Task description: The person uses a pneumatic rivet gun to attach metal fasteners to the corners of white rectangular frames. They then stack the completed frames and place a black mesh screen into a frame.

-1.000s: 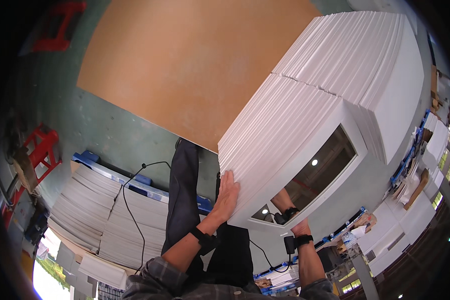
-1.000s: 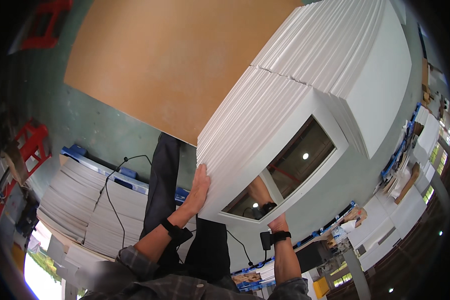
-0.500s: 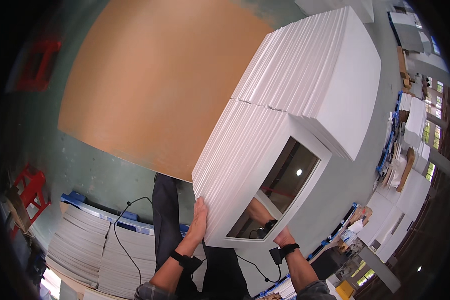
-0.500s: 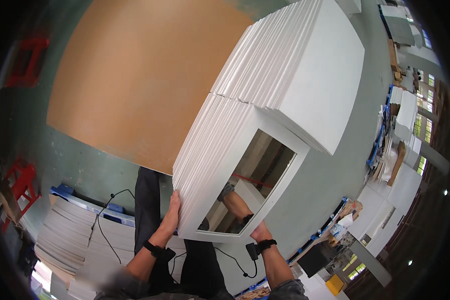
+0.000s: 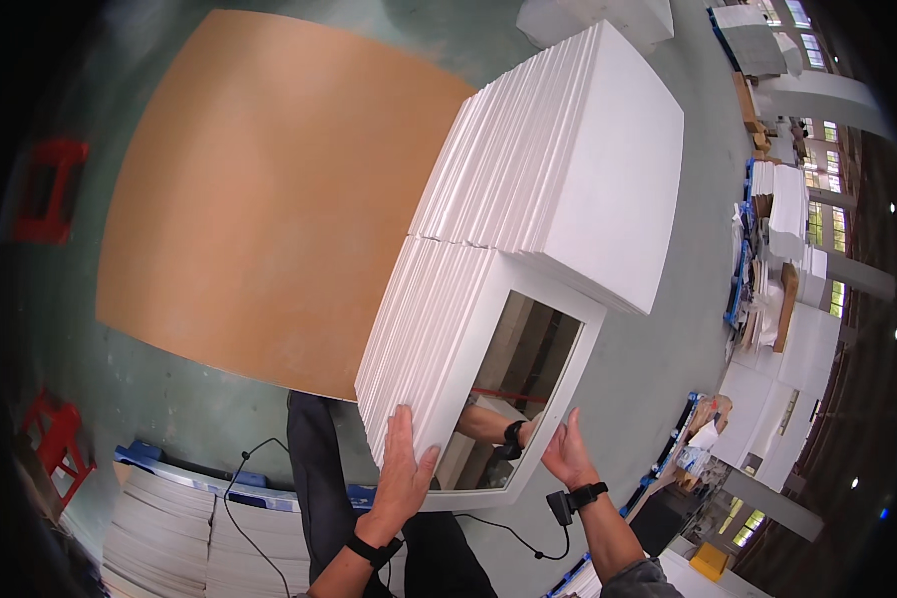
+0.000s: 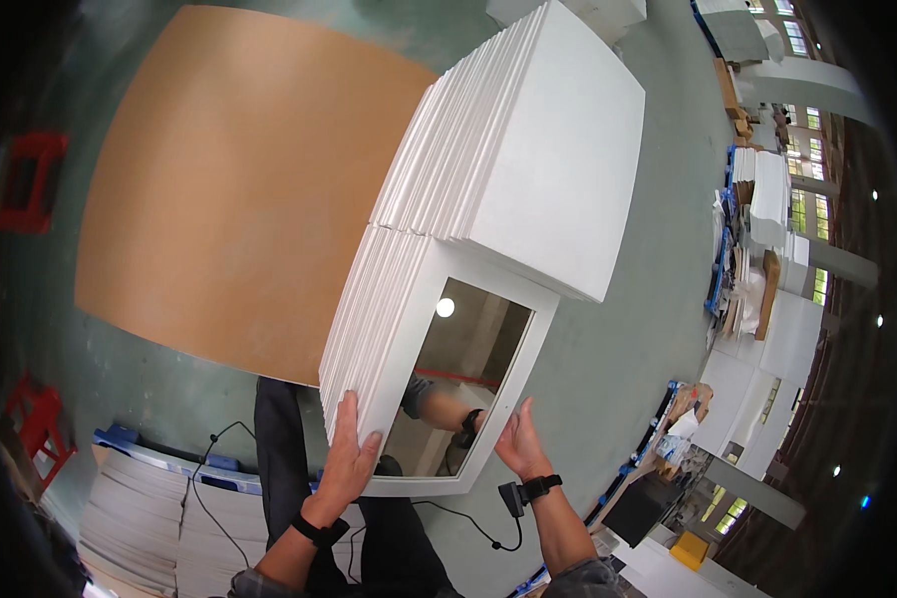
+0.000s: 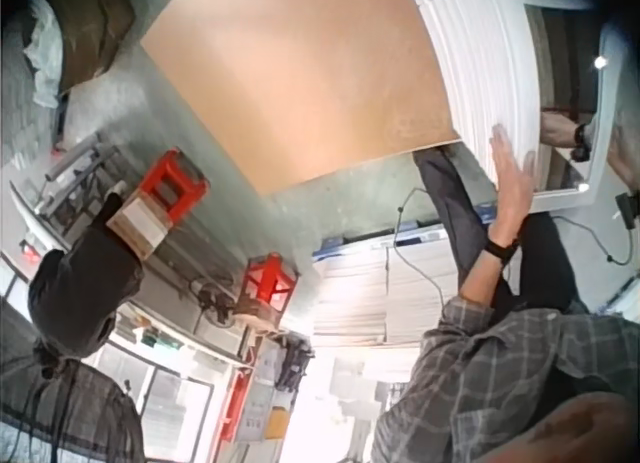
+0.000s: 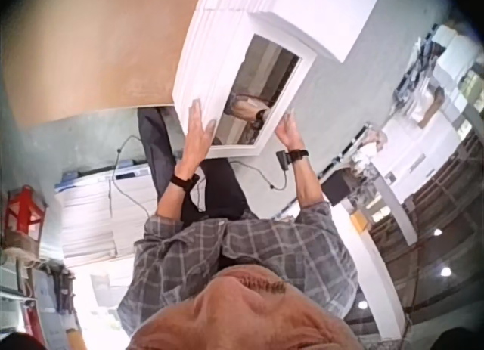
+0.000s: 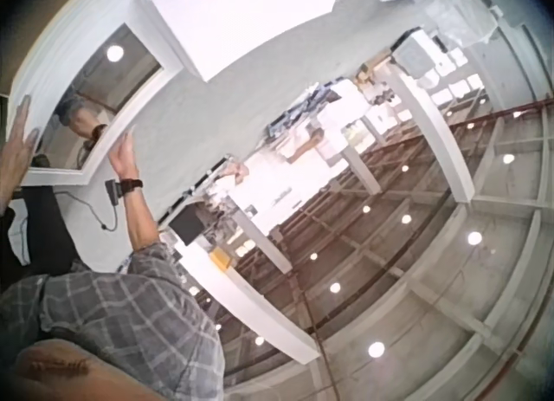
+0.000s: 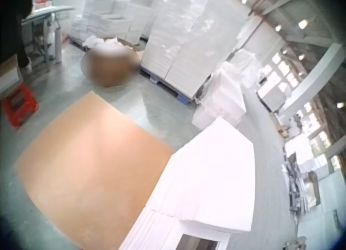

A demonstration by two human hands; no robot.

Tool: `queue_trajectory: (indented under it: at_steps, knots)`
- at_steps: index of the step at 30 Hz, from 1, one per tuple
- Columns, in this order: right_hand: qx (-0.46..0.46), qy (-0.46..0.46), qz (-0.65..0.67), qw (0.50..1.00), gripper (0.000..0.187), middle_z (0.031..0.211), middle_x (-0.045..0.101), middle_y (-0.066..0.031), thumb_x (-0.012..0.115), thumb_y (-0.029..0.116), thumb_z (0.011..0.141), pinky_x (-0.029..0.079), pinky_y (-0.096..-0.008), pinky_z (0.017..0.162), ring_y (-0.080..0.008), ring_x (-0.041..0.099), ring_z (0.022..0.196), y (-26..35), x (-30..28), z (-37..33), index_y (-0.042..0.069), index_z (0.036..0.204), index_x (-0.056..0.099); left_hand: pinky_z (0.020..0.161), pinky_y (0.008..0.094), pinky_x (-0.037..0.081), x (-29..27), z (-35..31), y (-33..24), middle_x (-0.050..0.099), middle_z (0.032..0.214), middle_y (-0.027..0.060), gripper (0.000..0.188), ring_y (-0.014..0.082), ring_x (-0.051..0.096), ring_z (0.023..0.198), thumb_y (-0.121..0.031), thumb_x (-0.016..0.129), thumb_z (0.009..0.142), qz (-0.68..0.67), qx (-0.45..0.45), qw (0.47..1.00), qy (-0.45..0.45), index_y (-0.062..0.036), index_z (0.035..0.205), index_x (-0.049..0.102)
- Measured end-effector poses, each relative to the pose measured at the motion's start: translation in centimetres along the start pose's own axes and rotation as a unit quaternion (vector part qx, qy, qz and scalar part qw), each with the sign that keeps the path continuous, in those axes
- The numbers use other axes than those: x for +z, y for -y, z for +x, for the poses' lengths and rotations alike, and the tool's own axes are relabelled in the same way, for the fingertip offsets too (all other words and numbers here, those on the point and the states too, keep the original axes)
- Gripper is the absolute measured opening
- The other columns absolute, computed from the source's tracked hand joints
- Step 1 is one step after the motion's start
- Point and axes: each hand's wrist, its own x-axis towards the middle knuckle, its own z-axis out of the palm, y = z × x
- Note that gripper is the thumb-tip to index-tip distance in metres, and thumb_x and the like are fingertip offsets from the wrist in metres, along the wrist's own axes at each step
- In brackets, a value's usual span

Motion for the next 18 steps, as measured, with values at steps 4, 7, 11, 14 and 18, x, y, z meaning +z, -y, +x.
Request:
queue_trajectory:
  at_steps: [4, 7, 11, 14, 18]
  knots:
    - [-0.005, 0.068, -0.036, 0.997, 0.07, 0.105, 0.063, -0.0057, 0.027, 0.067, 0.104, 0.053, -0.0354, 0.092, -0.0202, 0.062, 0.099, -0.6, -1.6, 0.8, 0.007, 0.126, 0.053, 0.124, 0.0515, 0.017, 0.1, -0.1, 0.3, 0.022, 0.16, 0.0372, 0.076, 0.0528, 0.019, 0.15, -0.023, 0.057, 0.102, 0.004, 0.011, 1.0, -0.005, 0.0109, 0.156, 0.017]
    - [-0.005, 0.05, -0.057, 0.997, 0.067, 0.104, 0.064, -0.0045, 0.026, 0.066, 0.105, 0.053, -0.0346, 0.092, -0.0187, 0.063, 0.098, -0.4, -0.8, 0.7, 0.009, 0.125, 0.054, 0.124, 0.0514, 0.017, 0.0, -0.1, 0.4, 0.022, 0.16, 0.037, 0.076, 0.0538, 0.019, 0.15, -0.024, 0.058, 0.102, 0.006, 0.016, 1.0, -0.008, 0.0103, 0.156, 0.017]
    - [-0.026, 0.047, -0.106, 0.993, 0.072, 0.127, 0.06, -0.0081, 0.028, 0.068, 0.104, 0.047, -0.0403, 0.104, -0.0206, 0.058, 0.117, 0.2, -0.4, 0.0, 0.008, 0.139, 0.047, 0.124, 0.0482, 0.018, 0.1, -0.1, 0.4, 0.024, 0.158, 0.0379, 0.075, 0.0514, 0.021, 0.15, -0.025, 0.055, 0.102, 0.017, 0.016, 1.0, -0.013, 0.012, 0.155, 0.018]
    - [-0.034, -0.023, -0.144, 0.989, 0.081, 0.149, 0.046, -0.0126, 0.03, 0.07, 0.103, 0.035, -0.05, 0.115, -0.0247, 0.046, 0.136, 0.5, -0.3, -1.6, 0.005, 0.152, 0.035, 0.124, 0.0487, 0.019, -1.2, -0.6, 0.0, 0.026, 0.159, 0.0372, 0.075, 0.0516, 0.022, 0.15, -0.03, 0.054, 0.103, 0.028, 0.018, 0.999, -0.025, 0.0116, 0.155, 0.02]
    - [-0.012, -0.15, -0.178, 0.972, 0.09, 0.166, 0.027, -0.0166, 0.03, 0.069, 0.104, 0.022, -0.0586, 0.121, -0.0309, 0.029, 0.151, -0.9, -1.3, -6.6, 0.001, 0.162, 0.017, 0.122, 0.0463, 0.026, -5.1, -2.7, -2.3, 0.035, 0.155, 0.0365, 0.071, 0.0482, 0.033, 0.147, -0.032, 0.052, 0.104, -0.003, -0.027, 0.999, -0.027, 0.012, 0.153, 0.027]
